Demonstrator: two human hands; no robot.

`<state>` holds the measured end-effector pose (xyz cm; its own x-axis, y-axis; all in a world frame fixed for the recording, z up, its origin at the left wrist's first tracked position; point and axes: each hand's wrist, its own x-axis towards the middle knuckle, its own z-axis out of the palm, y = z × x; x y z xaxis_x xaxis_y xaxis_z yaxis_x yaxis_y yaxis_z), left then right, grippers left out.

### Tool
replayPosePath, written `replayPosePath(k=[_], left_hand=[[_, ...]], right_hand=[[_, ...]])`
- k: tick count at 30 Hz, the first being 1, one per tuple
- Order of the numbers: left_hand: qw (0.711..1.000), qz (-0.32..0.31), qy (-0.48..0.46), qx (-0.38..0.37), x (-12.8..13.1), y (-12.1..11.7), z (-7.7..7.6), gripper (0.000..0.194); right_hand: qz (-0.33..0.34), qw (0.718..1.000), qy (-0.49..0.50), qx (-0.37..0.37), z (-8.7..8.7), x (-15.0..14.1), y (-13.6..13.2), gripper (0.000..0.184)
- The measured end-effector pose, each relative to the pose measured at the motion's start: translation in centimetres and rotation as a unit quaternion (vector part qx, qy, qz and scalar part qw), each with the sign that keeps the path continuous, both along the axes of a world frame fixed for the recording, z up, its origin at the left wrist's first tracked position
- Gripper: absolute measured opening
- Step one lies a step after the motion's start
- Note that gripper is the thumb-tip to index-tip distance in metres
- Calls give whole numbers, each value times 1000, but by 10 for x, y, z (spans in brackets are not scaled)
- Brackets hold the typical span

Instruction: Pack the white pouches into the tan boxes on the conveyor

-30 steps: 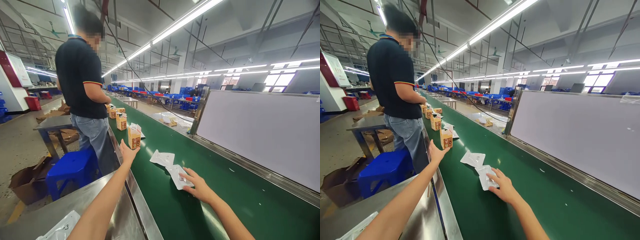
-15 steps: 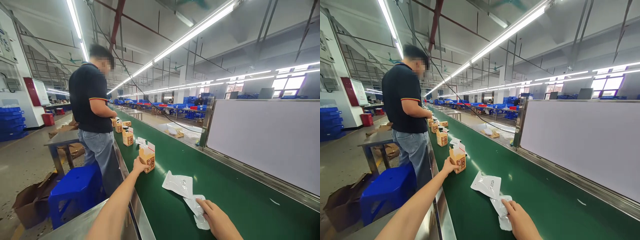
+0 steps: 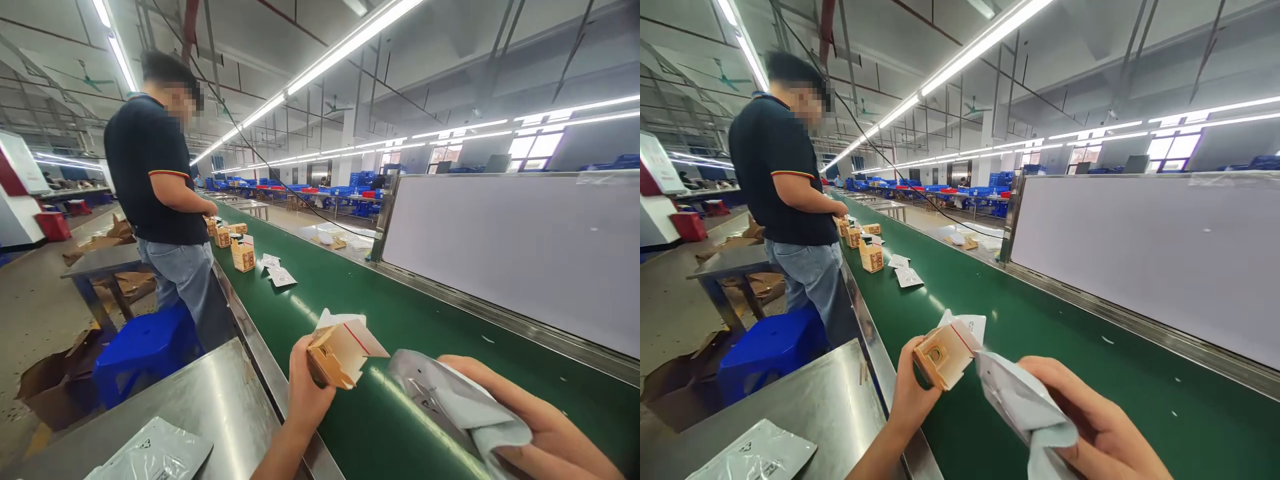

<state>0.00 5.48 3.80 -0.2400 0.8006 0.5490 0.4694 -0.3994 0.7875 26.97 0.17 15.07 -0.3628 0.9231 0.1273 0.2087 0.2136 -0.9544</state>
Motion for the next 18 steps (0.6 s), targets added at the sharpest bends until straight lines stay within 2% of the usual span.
replayPosePath(k=[2, 3, 6, 7, 9, 11, 12, 13, 15, 17, 18], left_hand=[[1000, -23, -2, 14, 14, -26, -3, 68], [1000, -23, 0, 13, 18, -36, -5, 67], [1000, -1, 22, 10, 24, -55, -12, 67], [999, 8, 34, 12, 25, -59, -16, 67], [997, 21, 65, 24, 27, -64, -23, 66], [994, 21, 102, 43, 30, -69, -29, 65], [991, 17, 119, 50, 31, -71, -31, 66], [990, 12, 130, 55, 33, -73, -32, 66], [990, -1, 133, 55, 36, -79, -33, 67], [992, -17, 116, 47, 39, -83, -32, 69], [994, -23, 102, 40, 41, -85, -31, 69]], right_hand=[[50, 997, 46, -48, 17, -16, -8, 58], [62, 996, 32, -58, 23, -23, -10, 55], [37, 990, -137, -5, 29, -38, -13, 33], [13, 975, -220, 35, 26, -43, -16, 32], [-39, 917, -377, 122, 16, -53, -21, 37], [-72, 863, -452, 211, 0, -65, -26, 35], [-84, 852, -450, 254, -8, -70, -27, 32], [-97, 853, -426, 285, -16, -75, -27, 30], [-127, 883, -344, 294, -25, -84, -27, 26], [-138, 926, -268, 229, -27, -90, -27, 19], [-116, 946, -237, 188, -25, -93, -27, 16]])
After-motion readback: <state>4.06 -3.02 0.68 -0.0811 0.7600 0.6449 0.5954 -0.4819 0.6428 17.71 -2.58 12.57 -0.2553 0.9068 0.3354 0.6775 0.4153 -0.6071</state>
